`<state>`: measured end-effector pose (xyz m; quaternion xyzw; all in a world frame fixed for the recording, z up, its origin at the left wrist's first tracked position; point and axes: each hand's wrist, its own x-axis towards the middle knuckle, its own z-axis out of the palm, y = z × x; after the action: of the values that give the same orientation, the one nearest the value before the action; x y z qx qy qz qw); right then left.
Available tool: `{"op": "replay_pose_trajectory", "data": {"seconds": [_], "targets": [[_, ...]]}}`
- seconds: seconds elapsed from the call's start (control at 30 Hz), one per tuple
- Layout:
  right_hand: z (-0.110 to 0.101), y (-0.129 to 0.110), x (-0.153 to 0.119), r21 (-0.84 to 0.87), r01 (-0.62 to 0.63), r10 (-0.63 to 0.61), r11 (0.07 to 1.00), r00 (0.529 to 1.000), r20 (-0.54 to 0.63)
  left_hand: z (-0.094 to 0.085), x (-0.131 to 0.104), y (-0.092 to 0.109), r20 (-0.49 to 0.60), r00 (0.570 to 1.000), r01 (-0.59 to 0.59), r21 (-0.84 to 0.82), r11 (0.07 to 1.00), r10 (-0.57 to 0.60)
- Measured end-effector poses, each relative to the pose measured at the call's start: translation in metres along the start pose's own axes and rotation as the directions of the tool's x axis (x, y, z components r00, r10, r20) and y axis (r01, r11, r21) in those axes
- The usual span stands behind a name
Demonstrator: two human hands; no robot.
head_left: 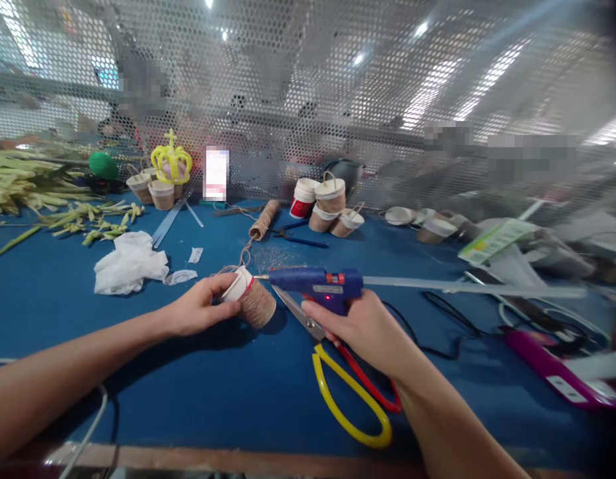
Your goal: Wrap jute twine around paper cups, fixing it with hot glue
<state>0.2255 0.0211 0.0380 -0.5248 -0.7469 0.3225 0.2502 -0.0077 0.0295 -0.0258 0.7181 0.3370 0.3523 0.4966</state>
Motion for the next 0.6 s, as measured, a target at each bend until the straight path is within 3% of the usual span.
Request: {"op": "replay_pose_trajectory", "data": {"seconds": [0.17, 0.6], "targets": [[0.005, -0.002, -0.005, -0.179, 0.148, -0.162, 0.972, 0.985, -0.060, -0.001, 0.001, 0.000, -0.018, 1.000, 0.002, 0.017, 1.000, -0.001], [0.012, 0.006, -0.008, -0.373, 0.293, -0.311, 0.880, 0.950, 0.011, -0.001, 0.000, -0.001, -0.013, 1.000, -0.015, 0.027, 1.000, 0.015]]}}
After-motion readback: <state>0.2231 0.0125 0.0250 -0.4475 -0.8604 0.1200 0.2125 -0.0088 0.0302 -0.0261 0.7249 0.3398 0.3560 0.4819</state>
